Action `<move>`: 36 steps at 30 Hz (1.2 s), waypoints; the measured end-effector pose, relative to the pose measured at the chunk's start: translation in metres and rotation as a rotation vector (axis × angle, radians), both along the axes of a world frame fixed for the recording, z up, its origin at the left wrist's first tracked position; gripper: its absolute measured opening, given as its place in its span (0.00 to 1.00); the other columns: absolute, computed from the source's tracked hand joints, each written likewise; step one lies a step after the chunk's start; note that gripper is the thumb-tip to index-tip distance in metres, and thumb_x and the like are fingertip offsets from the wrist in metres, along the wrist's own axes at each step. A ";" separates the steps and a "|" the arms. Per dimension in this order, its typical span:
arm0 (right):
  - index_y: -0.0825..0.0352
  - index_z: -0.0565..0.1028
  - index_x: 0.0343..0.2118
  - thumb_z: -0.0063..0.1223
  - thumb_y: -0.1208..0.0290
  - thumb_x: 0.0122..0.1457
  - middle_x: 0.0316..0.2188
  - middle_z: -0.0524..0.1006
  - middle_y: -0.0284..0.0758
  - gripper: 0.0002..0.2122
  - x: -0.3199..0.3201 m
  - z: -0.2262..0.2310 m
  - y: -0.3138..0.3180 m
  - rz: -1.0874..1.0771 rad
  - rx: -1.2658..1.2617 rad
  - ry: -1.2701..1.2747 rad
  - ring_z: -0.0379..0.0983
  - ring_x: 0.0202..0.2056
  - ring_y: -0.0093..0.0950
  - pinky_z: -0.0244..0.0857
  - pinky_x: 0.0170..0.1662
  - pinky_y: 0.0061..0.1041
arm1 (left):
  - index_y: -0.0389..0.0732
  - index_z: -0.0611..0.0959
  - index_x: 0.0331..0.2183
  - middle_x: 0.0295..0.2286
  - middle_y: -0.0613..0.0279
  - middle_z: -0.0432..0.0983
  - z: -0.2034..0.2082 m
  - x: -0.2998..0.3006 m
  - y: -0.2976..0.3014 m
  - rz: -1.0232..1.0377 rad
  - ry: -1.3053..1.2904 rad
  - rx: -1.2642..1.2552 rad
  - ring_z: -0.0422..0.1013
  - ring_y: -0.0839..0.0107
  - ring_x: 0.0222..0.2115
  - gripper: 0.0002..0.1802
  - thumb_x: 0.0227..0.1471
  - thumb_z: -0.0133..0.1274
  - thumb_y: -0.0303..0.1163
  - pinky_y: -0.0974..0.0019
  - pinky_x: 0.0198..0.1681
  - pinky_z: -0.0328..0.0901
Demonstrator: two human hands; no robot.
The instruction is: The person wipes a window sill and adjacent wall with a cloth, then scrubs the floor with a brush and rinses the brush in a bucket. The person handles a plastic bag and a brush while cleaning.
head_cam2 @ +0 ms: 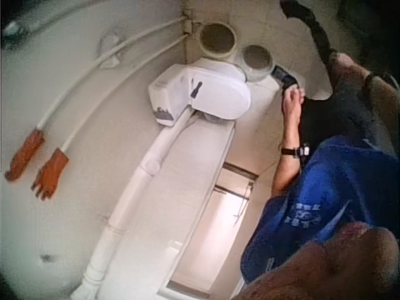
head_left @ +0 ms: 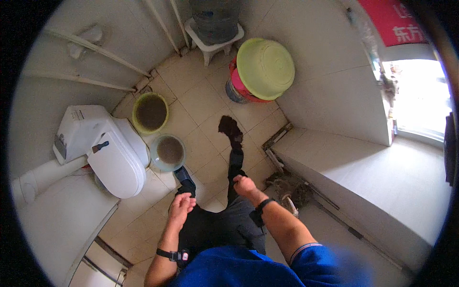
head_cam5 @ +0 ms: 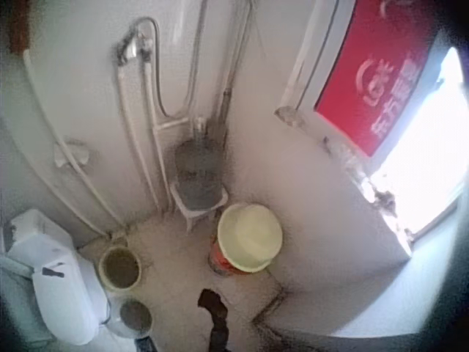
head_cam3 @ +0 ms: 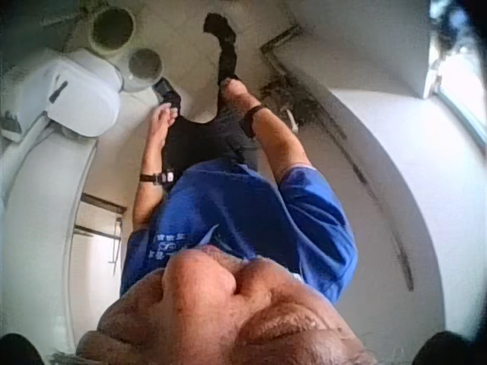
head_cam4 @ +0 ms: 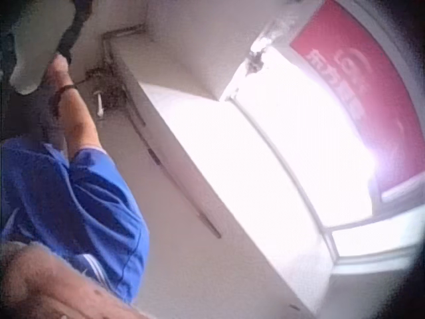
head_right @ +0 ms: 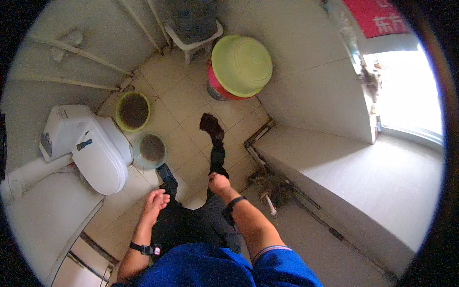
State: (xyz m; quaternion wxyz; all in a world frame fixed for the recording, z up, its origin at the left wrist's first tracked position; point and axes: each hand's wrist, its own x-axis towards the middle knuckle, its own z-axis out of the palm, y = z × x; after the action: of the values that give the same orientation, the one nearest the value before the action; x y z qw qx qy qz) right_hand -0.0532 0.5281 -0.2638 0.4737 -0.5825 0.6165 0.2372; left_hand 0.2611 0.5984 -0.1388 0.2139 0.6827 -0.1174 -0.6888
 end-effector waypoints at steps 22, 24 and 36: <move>0.65 0.56 0.71 0.61 0.57 0.57 0.57 0.73 0.56 0.41 -0.054 -0.463 -0.183 -0.131 -0.071 0.333 0.71 0.57 0.54 0.68 0.59 0.49 | 0.37 0.76 0.55 0.43 0.57 0.82 -0.409 -0.027 0.053 0.023 0.134 0.233 0.78 0.67 0.43 0.28 0.66 0.51 0.50 0.65 0.48 0.71; 0.65 0.56 0.70 0.61 0.58 0.58 0.59 0.71 0.55 0.40 -0.056 -0.483 -0.186 -0.051 -0.121 0.358 0.70 0.57 0.54 0.68 0.59 0.50 | 0.37 0.76 0.56 0.44 0.56 0.82 -0.427 -0.030 0.057 -0.003 0.120 0.298 0.78 0.67 0.44 0.28 0.67 0.50 0.50 0.64 0.49 0.71; 0.65 0.67 0.63 0.62 0.67 0.53 0.56 0.72 0.47 0.32 -0.011 -0.388 -0.266 0.554 -0.681 0.205 0.69 0.57 0.48 0.64 0.60 0.51 | 0.40 0.76 0.56 0.45 0.55 0.82 -0.444 -0.033 0.069 0.100 0.202 0.325 0.78 0.67 0.43 0.20 0.69 0.50 0.42 0.64 0.47 0.72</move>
State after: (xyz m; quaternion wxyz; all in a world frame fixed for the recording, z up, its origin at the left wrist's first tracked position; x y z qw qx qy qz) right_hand -0.0637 0.2625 -0.6516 0.1103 -0.8218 0.5238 0.1952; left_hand 0.2282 0.6676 -0.5823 0.1453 0.6404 0.0514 -0.7524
